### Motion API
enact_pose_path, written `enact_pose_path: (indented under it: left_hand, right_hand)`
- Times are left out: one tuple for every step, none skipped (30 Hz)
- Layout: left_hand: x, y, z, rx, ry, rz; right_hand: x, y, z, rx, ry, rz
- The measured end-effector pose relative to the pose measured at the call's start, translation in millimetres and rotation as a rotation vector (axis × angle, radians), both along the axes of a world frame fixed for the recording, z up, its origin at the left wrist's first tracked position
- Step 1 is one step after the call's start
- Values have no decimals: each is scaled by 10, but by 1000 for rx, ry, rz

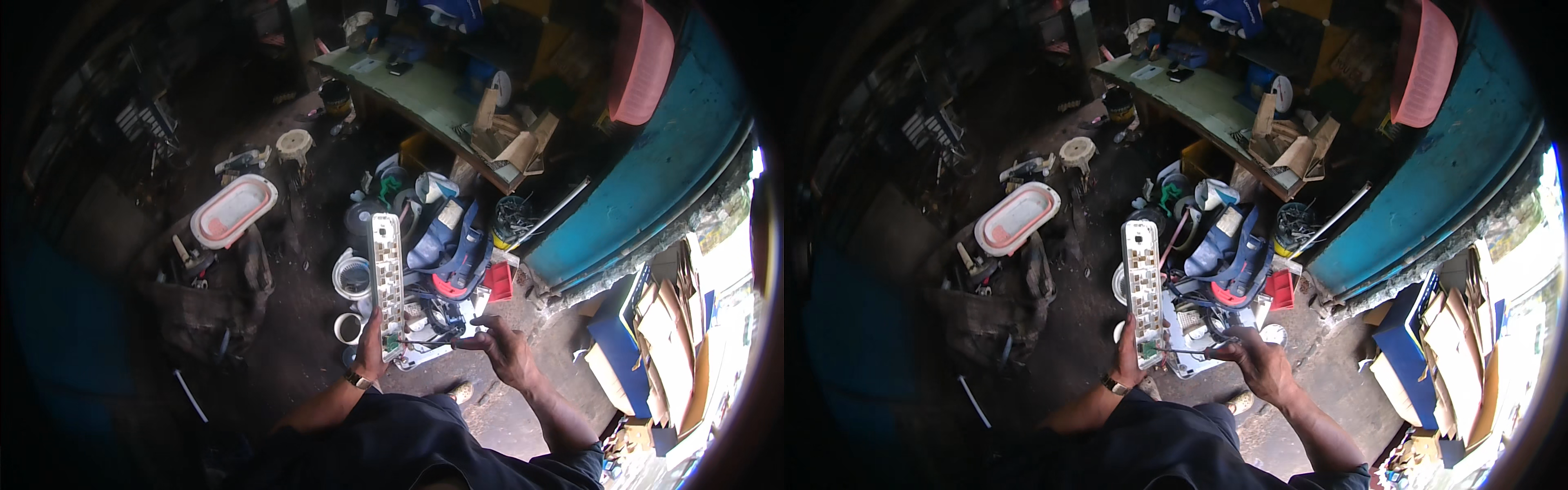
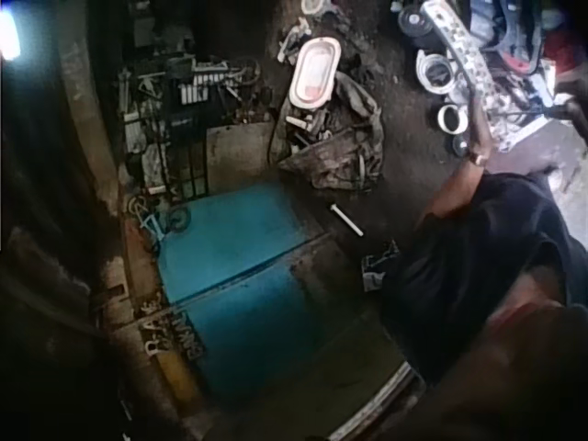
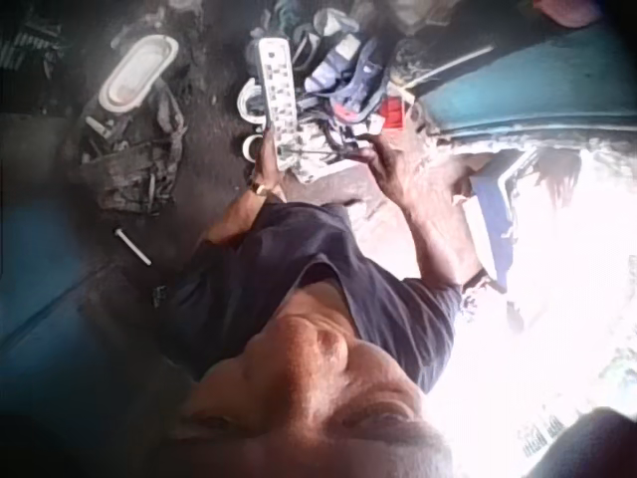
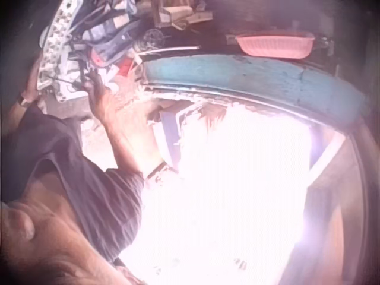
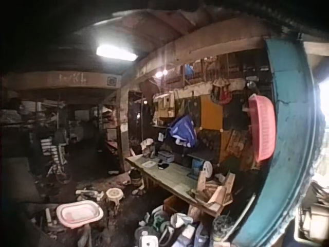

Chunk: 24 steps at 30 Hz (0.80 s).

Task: The person sits on the floor and uses pliers and a screwdriver to manipulate a green plastic object, then examines and pries at a white remote control. The person later walks outside and handles large sacks of material.

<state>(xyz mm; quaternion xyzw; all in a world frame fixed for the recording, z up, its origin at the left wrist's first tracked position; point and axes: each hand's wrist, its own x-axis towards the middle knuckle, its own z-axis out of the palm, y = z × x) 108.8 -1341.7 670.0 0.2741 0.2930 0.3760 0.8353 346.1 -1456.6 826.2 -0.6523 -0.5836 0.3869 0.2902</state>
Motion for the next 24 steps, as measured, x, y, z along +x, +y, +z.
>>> enact_pose_path:
  left_hand:
    - [-110, 94, 36, -16, 37, -7]
    - [-203, 163, 86, -35, 26, -1]
    - [-278, 219, 154, -54, 15, 6]
    - [-404, 281, 147, -25, -6, -40]
    - [-449, 321, 148, 13, 25, 47]
    - [-512, 378, 166, 8, 1, 53]
    - [-580, 412, 164, -1, -24, 70]
    - [-617, 446, 155, -13, -29, 83]
    - [-658, 499, 113, -22, -69, 40]
    - [-653, 561, 24, -31, -124, 5]
    - [-685, 561, 35, -44, -156, -24]
    - [-622, 598, 64, -59, -68, 26]
    - [-595, 632, 204, -51, -78, -1]
    - [-630, 647, 198, -64, -72, 27]
    - [-651, 659, 192, -78, -67, 51]
    - [-640, 675, 269, -30, -5, 144]
    - [-701, 681, 311, -44, -48, 74]
    - [-697, 663, 317, -22, -36, 117]
    - [-686, 647, 324, 1, -24, 157]
    - [-695, 633, 367, -5, -30, 182]
    - [-709, 616, 400, -15, -47, 215]
    - [-711, 628, 410, -10, -46, 210]
    - [-675, 612, 432, -12, -28, 249]
    - [-642, 601, 476, -15, -10, 290]
  right_hand:
    - [-129, 72, -25, 108, 58, 33]
    - [-231, 120, 1, 184, 134, 67]
    - [-317, 175, 40, 183, 94, 44]
    - [-405, 248, 131, 151, 115, 65]
    - [-477, 324, 216, 118, 135, 89]
    - [-509, 405, 217, -8, -34, 96]
    - [-539, 471, 184, -137, -205, 112]
    - [-578, 541, 168, -264, -377, 130]
    - [-667, 550, 250, -116, -243, 64]
    - [-701, 556, 239, 27, -43, 45]
    - [-719, 544, 217, 156, 185, 31]
    - [-709, 574, 237, 164, 155, 43]
    - [-661, 618, 247, 180, 130, 41]
    - [-637, 650, 243, 198, 107, 36]
    - [-562, 721, 184, 95, 12, 97]
    - [-494, 819, 135, -12, -91, 147]
    - [-464, 893, 145, -118, -195, 193]
    - [-496, 884, 182, 33, 101, 184]
    - [-557, 891, 181, 47, 214, 174]
    - [-601, 892, 177, 61, 327, 162]
    - [-603, 903, 198, 69, 428, 158]
    - [-548, 934, 214, 31, 322, 194]
    - [-485, 1013, 240, -6, 217, 231]
    - [-430, 1106, 253, -43, 111, 269]
